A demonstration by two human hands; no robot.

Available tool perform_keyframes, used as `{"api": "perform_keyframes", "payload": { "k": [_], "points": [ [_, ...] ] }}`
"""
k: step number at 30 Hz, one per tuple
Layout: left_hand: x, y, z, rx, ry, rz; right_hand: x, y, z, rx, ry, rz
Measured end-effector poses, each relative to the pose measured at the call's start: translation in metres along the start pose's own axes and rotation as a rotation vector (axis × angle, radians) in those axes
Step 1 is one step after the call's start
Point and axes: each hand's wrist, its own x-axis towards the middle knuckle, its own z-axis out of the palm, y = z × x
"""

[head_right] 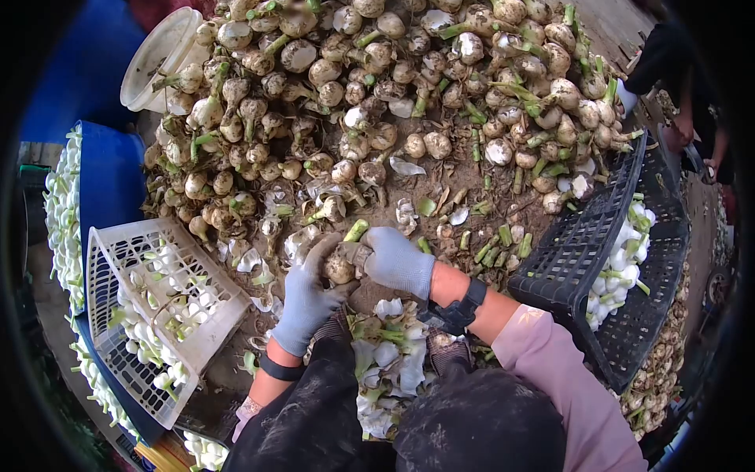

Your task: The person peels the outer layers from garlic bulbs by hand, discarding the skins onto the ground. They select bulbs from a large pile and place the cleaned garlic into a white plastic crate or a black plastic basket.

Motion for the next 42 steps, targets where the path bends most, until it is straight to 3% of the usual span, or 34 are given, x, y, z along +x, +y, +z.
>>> {"api": "perform_keyframes", "payload": {
  "k": [2,4,5,8,10,12,16,17,18,19,20,22,25,27,29,30,32,33,34,37,38,40,41,42],
  "points": [
    [-0.001,0.004,0.000,0.025,-0.003,0.029,-0.005,0.009,0.005,-0.002,0.003,-0.005],
    [-0.003,0.002,0.001,0.047,0.001,0.056,-0.008,0.013,0.006,0.369,-0.037,0.051],
    [-0.004,-0.004,0.004,-0.010,0.018,0.050,-0.010,0.017,0.006,0.325,-0.059,-0.036],
    [-0.003,0.001,0.003,-0.007,0.036,0.079,-0.016,0.009,0.009,0.349,0.005,0.007],
    [-0.004,-0.005,0.005,-0.349,0.044,-0.063,-0.020,0.002,0.006,0.399,-0.017,0.044],
    [-0.007,-0.007,0.004,-0.320,0.006,-0.056,-0.020,0.003,0.007,0.323,-0.033,-0.074],
    [-0.010,-0.006,0.000,-0.076,0.035,0.112,-0.019,0.001,0.006,0.295,-0.002,0.098],
    [-0.011,0.000,0.000,-0.575,0.043,-0.125,-0.004,0.022,0.020,0.163,0.206,-0.329],
    [-0.013,0.004,0.000,-1.071,0.048,-0.370,-0.002,0.046,0.022,0.166,0.206,-0.324],
    [-0.017,-0.004,-0.003,-1.388,-0.019,-0.408,-0.006,0.041,0.020,-0.169,0.325,-0.391],
    [-0.013,0.001,0.001,-1.456,0.062,-0.413,-0.010,0.031,0.017,-0.508,0.438,-0.455],
    [-0.008,0.005,0.004,-1.586,0.137,-0.504,-0.011,0.022,0.017,-0.453,0.448,-0.522],
    [-0.014,-0.005,0.001,-1.346,0.001,-0.417,-0.003,0.027,0.017,-0.193,0.452,-0.604],
    [-0.011,0.002,0.003,-1.059,0.004,-0.381,-0.007,0.011,0.009,0.245,0.046,-0.278],
    [-0.008,0.003,-0.004,-0.947,-0.024,-0.463,0.002,0.023,0.013,0.237,0.062,-0.249],
    [-0.012,-0.009,-0.011,-0.963,-0.142,-0.582,0.005,0.030,0.015,0.221,0.087,-0.199],
    [-0.007,-0.016,-0.002,-0.793,0.187,-0.328,-0.004,0.021,0.017,0.248,0.027,-0.155],
    [-0.002,-0.023,-0.004,-0.835,0.284,-0.455,-0.007,0.022,0.022,0.337,-0.031,-0.169],
    [-0.002,-0.015,-0.010,-0.835,0.288,-0.454,-0.010,0.022,0.026,0.424,-0.089,-0.183],
    [-0.006,-0.002,-0.017,-0.069,0.058,0.011,-0.013,0.020,0.028,0.321,-0.091,-0.211],
    [-0.006,-0.006,-0.016,-0.051,0.010,-0.011,-0.011,0.021,0.027,0.246,-0.090,-0.274],
    [-0.007,-0.018,-0.015,-0.731,-0.078,-0.451,-0.010,0.017,0.026,0.100,-0.056,-0.269],
    [-0.009,-0.017,-0.014,-0.809,0.015,-0.342,-0.012,0.007,0.019,-0.284,0.094,-0.275],
    [-0.013,-0.015,-0.015,-0.970,0.091,-0.432,-0.012,0.002,0.013,-0.670,0.242,-0.271]
  ]
}}
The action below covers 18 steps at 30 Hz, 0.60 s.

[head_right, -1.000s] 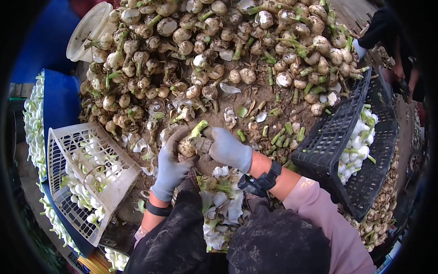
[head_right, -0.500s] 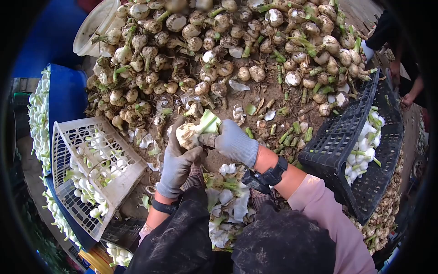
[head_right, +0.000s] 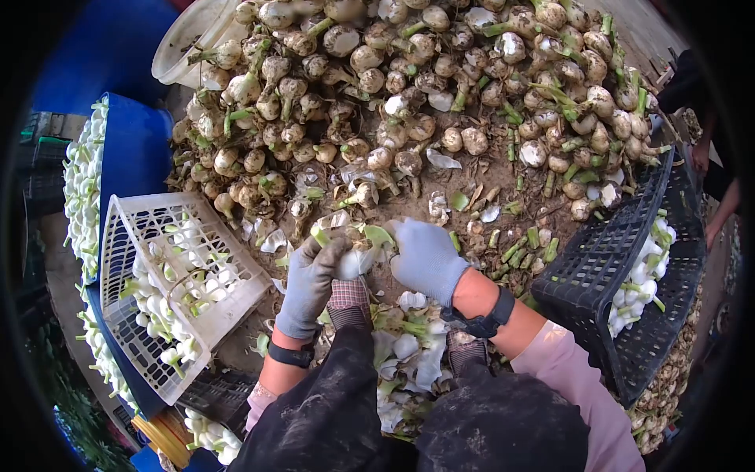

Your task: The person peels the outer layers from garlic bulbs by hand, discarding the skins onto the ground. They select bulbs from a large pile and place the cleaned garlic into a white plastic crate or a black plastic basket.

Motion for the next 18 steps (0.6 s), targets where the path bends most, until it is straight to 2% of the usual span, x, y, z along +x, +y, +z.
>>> {"api": "perform_keyframes", "payload": {
  "k": [2,3,4,6,8,9,11,12,14,16,17,18],
  "points": [
    [-0.007,0.006,0.002,-0.254,-0.057,-0.009,0.007,0.012,0.000,-0.066,0.079,0.024],
    [-0.005,-0.007,-0.006,-0.448,-0.098,-0.001,0.005,0.014,0.000,-0.152,-0.090,0.026],
    [-0.006,0.006,-0.007,-0.166,-0.066,0.066,-0.001,0.013,0.002,-0.230,-0.266,0.035],
    [-0.003,0.031,0.001,-0.666,-0.010,0.087,-0.022,0.014,0.023,-0.264,-0.670,-0.091],
    [0.007,0.029,-0.019,-0.534,0.063,0.185,-0.029,-0.006,0.019,-0.219,-0.865,-0.055],
    [0.010,0.020,-0.024,-0.460,0.137,0.214,-0.025,-0.010,0.013,-0.097,-0.783,-0.029],
    [0.012,0.015,-0.018,-0.386,0.191,0.233,-0.013,-0.011,0.011,0.561,-0.268,0.073],
    [0.010,0.012,-0.013,-0.356,0.193,0.234,-0.001,-0.015,0.008,0.558,-0.257,0.084],
    [0.005,0.006,-0.003,-0.222,0.179,0.226,0.024,-0.022,-0.003,1.258,-0.223,0.232],
    [0.002,-0.001,-0.006,-0.107,0.127,0.271,0.031,-0.019,-0.010,1.191,-0.135,0.292],
    [0.001,-0.001,-0.008,-0.109,0.132,0.268,0.035,-0.017,-0.010,1.131,-0.058,0.342],
    [-0.002,0.000,-0.012,-0.184,0.049,0.277,0.038,-0.010,-0.007,1.062,0.042,0.317]
  ]
}}
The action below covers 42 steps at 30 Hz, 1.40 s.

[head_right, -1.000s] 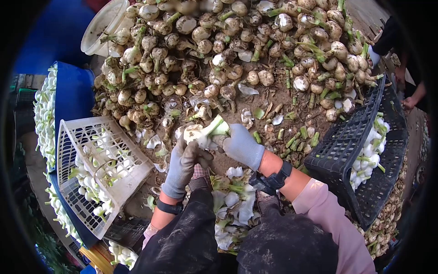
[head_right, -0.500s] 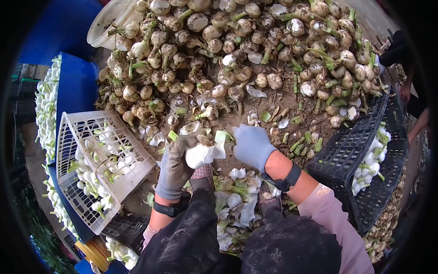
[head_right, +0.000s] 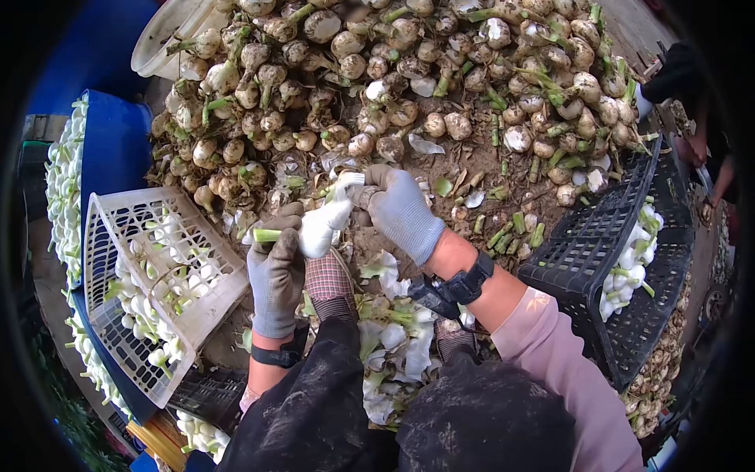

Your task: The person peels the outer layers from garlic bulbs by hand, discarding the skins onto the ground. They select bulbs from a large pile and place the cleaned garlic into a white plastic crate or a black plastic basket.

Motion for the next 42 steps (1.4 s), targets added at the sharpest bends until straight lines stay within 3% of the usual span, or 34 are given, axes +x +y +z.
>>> {"api": "perform_keyframes", "payload": {
  "k": [2,3,5,6,8,9,10,11,13,14,15,16,18,19,21,22,24,25,26,27,29,30,32,33,35,36,37,38,39,40,41,42],
  "points": [
    [-0.003,0.006,0.000,-0.080,-0.071,0.001,0.018,0.028,-0.016,-0.300,0.184,-0.252],
    [-0.003,0.007,0.003,-0.133,-0.024,-0.041,0.020,0.035,-0.027,-0.298,0.185,-0.255],
    [-0.001,0.004,0.001,-0.191,-0.035,-0.067,0.014,0.037,-0.046,-0.753,0.385,-0.349],
    [-0.001,0.005,-0.001,-0.193,-0.038,-0.068,0.012,0.040,-0.065,-0.755,0.388,-0.349],
    [-0.001,0.011,-0.002,-0.365,0.103,-0.049,0.010,0.042,-0.097,-0.800,0.597,-0.212],
    [0.000,0.012,-0.006,-0.265,0.201,-0.078,0.012,0.043,-0.096,-0.795,0.592,-0.220],
    [0.004,0.012,-0.015,-0.505,0.221,-0.202,0.005,0.041,-0.090,-0.758,0.401,-0.313],
    [0.003,0.007,-0.018,-0.505,0.179,-0.222,-0.006,0.032,-0.081,-0.717,0.216,-0.400],
    [0.008,-0.003,-0.012,-0.507,0.134,-0.288,-0.024,0.008,-0.033,-0.672,-0.006,-0.530],
    [0.009,-0.007,-0.005,-0.512,0.125,-0.298,-0.029,-0.002,-0.016,-0.683,-0.103,-0.487],
    [0.009,-0.010,0.002,-0.459,0.146,-0.278,-0.026,0.005,-0.006,-0.783,-0.104,-0.580],
    [0.009,-0.010,0.007,-0.404,0.167,-0.255,-0.025,0.003,0.003,-0.790,-0.196,-0.491],
    [0.010,-0.006,0.005,-0.333,0.103,-0.242,-0.024,-0.003,0.009,-1.143,-0.254,-0.339],
    [0.013,-0.013,-0.005,-0.278,0.116,-0.159,-0.029,-0.009,0.006,-1.142,-0.256,-0.346],
    [0.010,-0.007,-0.015,-0.304,0.182,-0.122,-0.047,-0.019,-0.008,-0.353,-0.587,-0.192],
    [0.004,0.005,-0.014,-0.329,0.077,-0.078,-0.052,-0.018,-0.012,-0.347,-0.592,-0.192],
    [-0.004,-0.017,-0.058,0.051,0.219,0.069,-0.055,-0.023,-0.022,-0.240,-0.716,0.040],
    [-0.007,0.008,-0.026,0.062,0.252,0.158,-0.044,0.013,-0.023,-0.654,-0.524,-0.317],
    [-0.011,0.020,-0.025,0.108,0.348,0.172,-0.045,0.000,-0.018,-1.341,-0.517,-0.193],
    [-0.010,0.047,0.003,0.191,0.324,0.288,-0.042,0.022,-0.020,-1.426,-0.408,-0.346],
    [-0.016,0.076,0.016,0.324,0.375,0.336,-0.047,0.005,-0.008,-1.014,-0.284,-0.301],
    [-0.019,0.077,0.020,0.386,0.451,0.277,-0.038,0.025,0.001,-0.859,-0.164,-0.488],
    [-0.008,0.053,0.012,0.456,0.281,0.382,-0.035,-0.009,0.021,-0.689,-0.215,-0.528],
    [-0.004,0.042,0.020,0.617,0.161,0.497,-0.032,-0.020,0.025,-0.874,-0.247,-0.494],
    [-0.007,0.046,0.016,0.321,0.253,0.275,-0.029,-0.029,0.017,-1.061,-0.258,-0.428],
    [-0.012,0.058,0.011,0.089,0.297,0.129,-0.025,-0.027,0.007,-0.993,-0.105,-0.502],
    [-0.018,0.060,0.008,0.183,0.264,0.318,-0.017,-0.028,-0.006,-0.927,0.043,-0.587],
    [-0.025,0.081,-0.006,0.223,0.357,0.377,-0.003,-0.031,-0.025,-0.887,0.316,-0.692],
    [-0.031,0.105,-0.031,0.320,0.483,0.483,0.003,-0.055,-0.052,-1.015,0.458,-0.633],
    [-0.030,0.130,-0.013,0.512,0.736,0.627,0.009,-0.079,-0.081,-1.088,0.597,-0.647],
    [-0.033,0.146,-0.003,0.561,0.824,0.741,0.022,-0.102,-0.107,-1.281,0.818,-0.598],
    [-0.035,0.161,0.000,0.566,0.823,0.830,0.034,-0.126,-0.133,-1.272,0.981,-0.646]
  ]
}}
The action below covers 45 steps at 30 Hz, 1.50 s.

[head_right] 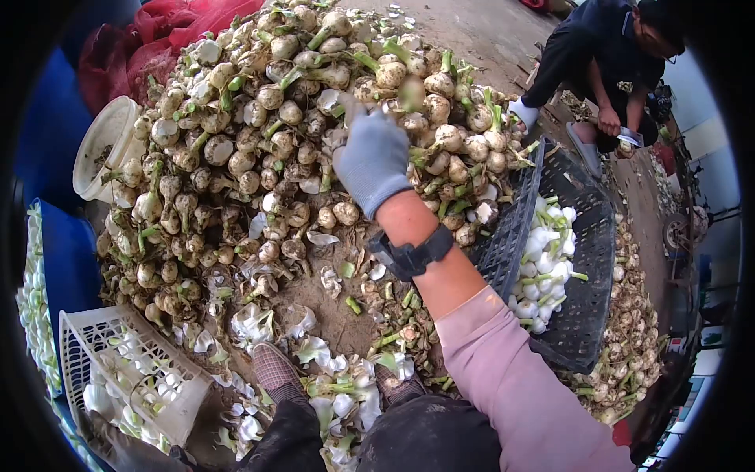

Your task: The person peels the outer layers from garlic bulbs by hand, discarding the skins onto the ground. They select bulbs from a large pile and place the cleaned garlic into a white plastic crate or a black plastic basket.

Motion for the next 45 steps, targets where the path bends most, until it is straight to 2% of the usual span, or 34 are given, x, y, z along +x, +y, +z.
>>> {"api": "perform_keyframes", "payload": {
  "k": [1,2,3,6,7,8,9,10,12,14,16,18,20,21,22,23,24,25,26,28,29,30,31,32,34,38,40,42,44,45],
  "points": [
    [0.006,0.010,0.000,-0.040,0.018,0.042,0.031,0.012,0.000,-0.060,0.050,0.143],
    [0.004,0.016,0.005,-0.094,-0.002,0.047,0.057,0.021,-0.001,-0.203,0.079,0.195],
    [0.000,0.018,0.010,-0.160,-0.044,0.009,0.083,0.037,0.010,-0.396,0.030,0.183],
    [-0.022,0.015,0.024,-0.379,-0.238,-0.249,0.110,0.052,0.027,-0.497,-0.145,0.141],
    [-0.025,0.007,0.025,-0.203,-0.359,-0.188,0.116,0.051,0.024,-0.505,-0.137,0.139],
    [-0.031,-0.006,0.027,-0.023,-0.475,-0.125,0.121,0.039,0.015,-0.584,-0.305,0.103],
    [-0.038,-0.007,0.034,0.038,-0.602,-0.211,0.120,0.028,0.012,-0.661,-0.478,0.066],
    [-0.049,-0.032,0.040,-0.103,-0.630,-0.286,0.111,0.022,0.016,-0.740,-0.456,0.007],
    [-0.064,-0.047,0.052,-0.087,-0.808,-0.370,0.093,0.016,0.009,-0.714,-0.408,0.018],
    [-0.081,-0.064,0.066,-0.079,-0.912,-0.426,0.055,0.002,-0.011,-0.549,-0.276,0.080],
    [-0.098,-0.080,0.083,-0.036,-1.020,-0.307,0.002,0.000,-0.016,-0.159,-0.115,-0.008],
    [-0.107,-0.068,0.105,-0.007,-1.065,-0.014,-0.057,-0.021,0.006,0.870,-0.189,0.212],
    [-0.124,-0.071,0.118,-0.141,-1.141,-0.152,-0.103,-0.046,0.030,1.346,-0.532,0.493],
    [-0.129,-0.078,0.122,-0.077,-1.123,-0.051,-0.114,-0.060,0.019,1.345,-0.739,0.608],
    [-0.131,-0.090,0.118,-0.067,-1.126,-0.057,-0.121,-0.073,0.009,1.334,-0.953,0.719],
    [-0.130,-0.104,0.111,-0.042,-1.152,-0.108,-0.135,-0.076,0.019,1.337,-0.966,0.730],
    [-0.131,-0.112,0.102,-0.016,-1.177,-0.162,-0.151,-0.073,0.037,1.270,-0.881,0.427],
    [-0.131,-0.095,0.095,0.060,-1.113,-0.032,-0.159,-0.076,0.041,1.190,-0.781,0.131],
    [-0.133,-0.100,0.086,0.112,-1.112,0.070,-0.167,-0.076,0.044,1.199,-0.790,0.138],
    [-0.141,-0.112,0.071,0.033,-1.099,-0.249,-0.181,-0.079,0.043,0.681,-0.980,-0.001],
    [-0.140,-0.116,0.066,0.101,-1.185,-0.257,-0.193,-0.084,0.036,0.783,-0.845,0.050],
    [-0.140,-0.118,0.064,0.168,-1.267,-0.269,-0.198,-0.081,0.031,0.797,-0.857,0.057],
    [-0.143,-0.120,0.064,0.027,-1.290,-0.403,-0.193,-0.080,0.017,0.984,-1.065,0.391],
    [-0.147,-0.115,0.062,-0.104,-1.262,-0.410,-0.192,-0.077,0.009,1.151,-1.258,0.743],
    [-0.156,-0.106,0.059,-0.199,-1.199,-0.688,-0.196,-0.074,0.005,1.357,-1.193,0.875],
    [-0.150,-0.096,0.060,-0.062,-1.225,-0.660,-0.193,-0.072,0.008,1.197,-1.281,0.701],
    [-0.148,-0.089,0.058,-0.303,-1.107,-0.999,-0.197,-0.074,0.008,1.121,-1.312,0.649],
    [-0.153,-0.106,0.051,-0.325,-1.111,-0.959,-0.203,-0.076,0.007,1.258,-1.259,0.706],
    [-0.153,-0.105,0.054,-0.531,-1.103,-1.169,-0.211,-0.068,0.013,1.234,-1.279,0.736],
    [-0.154,-0.098,0.053,-0.581,-1.104,-1.265,-0.221,-0.062,0.023,0.935,-1.052,0.330]
  ]
}}
